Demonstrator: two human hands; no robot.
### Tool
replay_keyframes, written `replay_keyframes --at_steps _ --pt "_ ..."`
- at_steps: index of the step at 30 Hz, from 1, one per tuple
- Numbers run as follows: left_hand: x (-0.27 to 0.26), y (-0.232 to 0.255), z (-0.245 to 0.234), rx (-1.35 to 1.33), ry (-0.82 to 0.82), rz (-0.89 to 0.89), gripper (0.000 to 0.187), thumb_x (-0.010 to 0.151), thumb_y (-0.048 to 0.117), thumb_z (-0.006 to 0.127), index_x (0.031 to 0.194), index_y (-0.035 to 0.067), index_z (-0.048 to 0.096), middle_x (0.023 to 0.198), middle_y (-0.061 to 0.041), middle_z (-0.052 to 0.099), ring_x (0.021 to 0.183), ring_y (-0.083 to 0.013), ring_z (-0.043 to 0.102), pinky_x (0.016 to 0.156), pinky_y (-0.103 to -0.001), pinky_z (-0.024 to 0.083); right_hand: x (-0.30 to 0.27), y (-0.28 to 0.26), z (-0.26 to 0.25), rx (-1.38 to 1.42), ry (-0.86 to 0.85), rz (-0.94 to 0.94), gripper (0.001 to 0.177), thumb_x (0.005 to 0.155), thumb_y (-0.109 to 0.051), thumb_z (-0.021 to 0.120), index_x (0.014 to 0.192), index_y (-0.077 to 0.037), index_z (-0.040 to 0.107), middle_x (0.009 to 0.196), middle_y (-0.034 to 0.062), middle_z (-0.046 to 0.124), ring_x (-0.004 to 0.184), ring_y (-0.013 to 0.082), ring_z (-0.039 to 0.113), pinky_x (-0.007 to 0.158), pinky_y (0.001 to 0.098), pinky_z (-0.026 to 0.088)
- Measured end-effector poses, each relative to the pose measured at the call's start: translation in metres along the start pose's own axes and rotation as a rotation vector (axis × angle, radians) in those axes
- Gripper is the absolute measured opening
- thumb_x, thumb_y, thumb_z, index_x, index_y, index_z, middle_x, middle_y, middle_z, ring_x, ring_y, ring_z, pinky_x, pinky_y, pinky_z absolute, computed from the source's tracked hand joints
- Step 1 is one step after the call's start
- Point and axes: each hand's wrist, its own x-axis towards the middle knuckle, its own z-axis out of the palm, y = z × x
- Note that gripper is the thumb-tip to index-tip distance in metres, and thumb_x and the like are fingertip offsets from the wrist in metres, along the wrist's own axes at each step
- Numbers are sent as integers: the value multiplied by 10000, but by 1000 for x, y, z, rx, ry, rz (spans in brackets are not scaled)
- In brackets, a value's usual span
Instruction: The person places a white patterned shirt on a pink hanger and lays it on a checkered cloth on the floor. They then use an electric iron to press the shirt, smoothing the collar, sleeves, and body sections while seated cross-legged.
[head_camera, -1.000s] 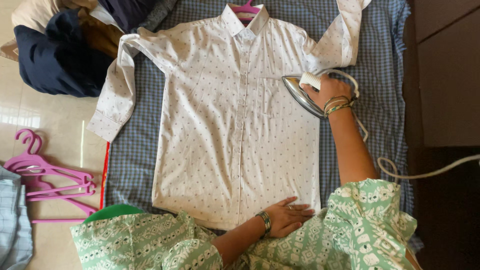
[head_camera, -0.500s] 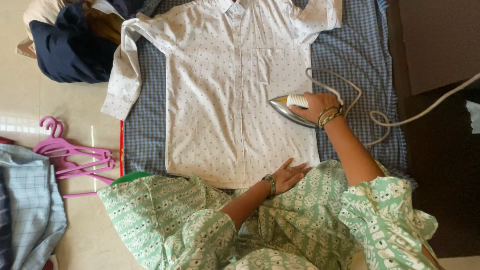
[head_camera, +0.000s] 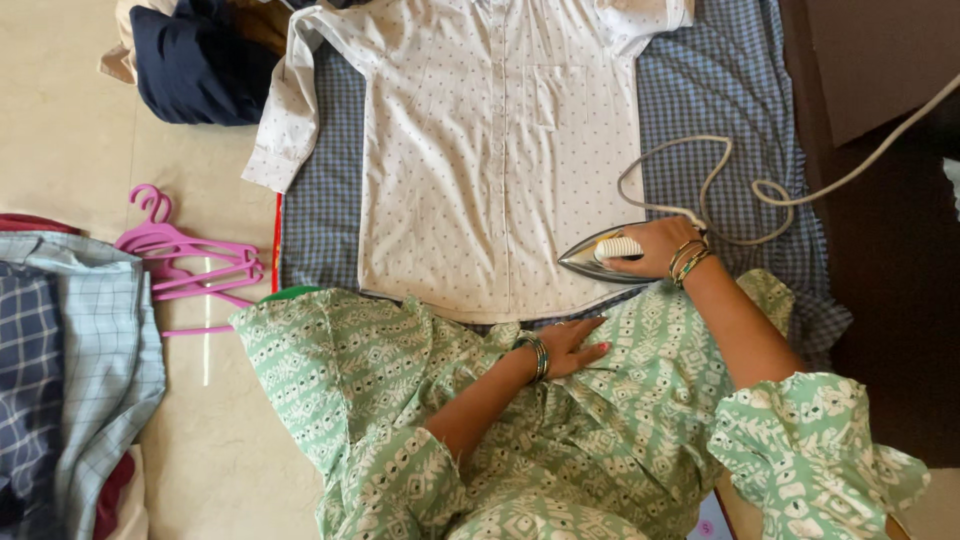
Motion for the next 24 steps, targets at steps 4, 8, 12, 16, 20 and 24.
replay_keyframes --at_steps 4,8,12,16,20,24 --pt "-34 8 -2 97 76 -66 849 910 695 409 1552 141 368 1489 -196 505 1307 -399 525 1072 -516 419 -1 -5 4 -59 95 -207 617 724 -776 617 974 -232 766 811 63 757 718 289 738 651 449 572" --pt "-47 7 3 221 156 -171 762 999 656 350 1450 55 471 1411 -201 558 1293 -370 542 1083 -521 399 5 -8 6 -44 116 -183 631 719 -784 628 945 -209 757 781 76 749 696 298 732 625 462 568" --pt "-50 11 13 320 230 -212 659 1025 586 361 1332 37 559 1335 -191 586 1250 -352 556 1056 -540 385 9 -19 14 -79 182 91 678 772 -811 634 941 -165 750 771 105 738 679 309 719 613 468 562" --pt "-51 8 14 453 337 -176 522 1054 506 403 1228 64 617 1340 -191 587 1271 -353 556 1094 -523 383 8 -17 12 -88 220 34 657 775 -794 634 913 -162 753 762 102 741 680 307 721 639 462 563" --pt "-52 -3 11 254 383 -53 508 1020 456 418 1281 62 603 1340 -181 603 1240 -357 583 1102 -566 375 0 -21 14 -56 238 -281 640 708 -767 658 928 -178 773 759 105 738 672 303 722 606 454 567" --pt "-57 3 13 306 260 -223 575 1035 503 382 1345 53 563 1317 -197 584 1246 -380 550 1111 -634 308 1 -30 16 -63 276 -282 640 725 -776 655 869 -161 763 789 84 747 710 294 729 640 447 572"
